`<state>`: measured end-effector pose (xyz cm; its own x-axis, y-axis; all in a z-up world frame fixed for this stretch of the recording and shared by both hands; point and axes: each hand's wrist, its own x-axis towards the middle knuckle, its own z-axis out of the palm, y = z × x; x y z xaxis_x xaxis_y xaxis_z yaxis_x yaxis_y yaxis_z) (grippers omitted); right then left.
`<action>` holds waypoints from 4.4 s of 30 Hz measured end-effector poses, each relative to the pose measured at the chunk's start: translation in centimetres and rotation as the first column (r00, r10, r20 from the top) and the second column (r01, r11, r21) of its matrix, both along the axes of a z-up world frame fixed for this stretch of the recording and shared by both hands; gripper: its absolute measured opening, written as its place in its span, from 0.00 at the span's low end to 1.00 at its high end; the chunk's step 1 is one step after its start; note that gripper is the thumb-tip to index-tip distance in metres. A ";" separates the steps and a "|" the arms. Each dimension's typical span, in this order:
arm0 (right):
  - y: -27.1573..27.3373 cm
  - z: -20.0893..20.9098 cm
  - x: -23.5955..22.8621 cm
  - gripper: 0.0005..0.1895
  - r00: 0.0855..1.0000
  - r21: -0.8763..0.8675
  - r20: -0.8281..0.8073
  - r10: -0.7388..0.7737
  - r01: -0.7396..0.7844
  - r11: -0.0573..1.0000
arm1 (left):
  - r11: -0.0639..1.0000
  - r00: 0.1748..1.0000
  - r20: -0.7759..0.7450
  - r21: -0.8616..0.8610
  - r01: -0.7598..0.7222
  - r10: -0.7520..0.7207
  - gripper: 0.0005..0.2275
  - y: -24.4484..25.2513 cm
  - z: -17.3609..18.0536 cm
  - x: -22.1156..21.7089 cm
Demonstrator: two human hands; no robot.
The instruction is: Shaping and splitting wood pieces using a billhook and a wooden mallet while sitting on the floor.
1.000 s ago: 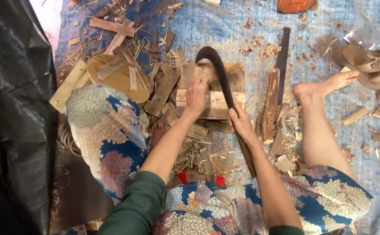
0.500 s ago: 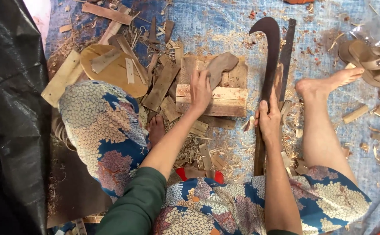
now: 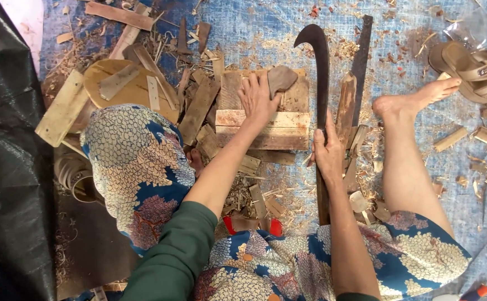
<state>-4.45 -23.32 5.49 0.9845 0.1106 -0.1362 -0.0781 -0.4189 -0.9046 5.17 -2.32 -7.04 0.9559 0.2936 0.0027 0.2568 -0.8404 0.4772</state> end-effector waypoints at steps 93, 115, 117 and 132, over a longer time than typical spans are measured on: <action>4.1 1.2 -1.3 0.29 0.947 -0.393 0.068 0.313 -0.263 0.881 | 0.896 0.983 0.169 -0.444 0.009 0.074 0.11 5.2 3.1 -3.2; 4.4 3.0 -1.9 0.26 0.913 -0.320 0.303 0.275 -0.175 0.931 | 0.874 0.975 -0.151 -0.436 -0.216 0.165 0.05 4.5 1.3 -3.1; 4.0 4.6 -2.9 0.25 0.881 -0.296 0.408 0.241 -0.122 0.947 | 0.877 0.966 -0.194 -0.417 -0.241 0.173 0.04 3.1 3.8 -4.9; 3.7 2.2 -1.8 0.28 0.950 -0.442 0.075 0.304 -0.242 0.864 | 0.923 0.989 -0.144 -0.377 -0.077 0.023 0.04 3.4 -0.3 -3.1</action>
<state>-6.22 -19.63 7.70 0.9353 0.3404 -0.0968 0.2076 -0.7492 -0.6289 2.08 1.13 -7.36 0.9236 0.2942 -0.2458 0.3776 -0.5864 0.7166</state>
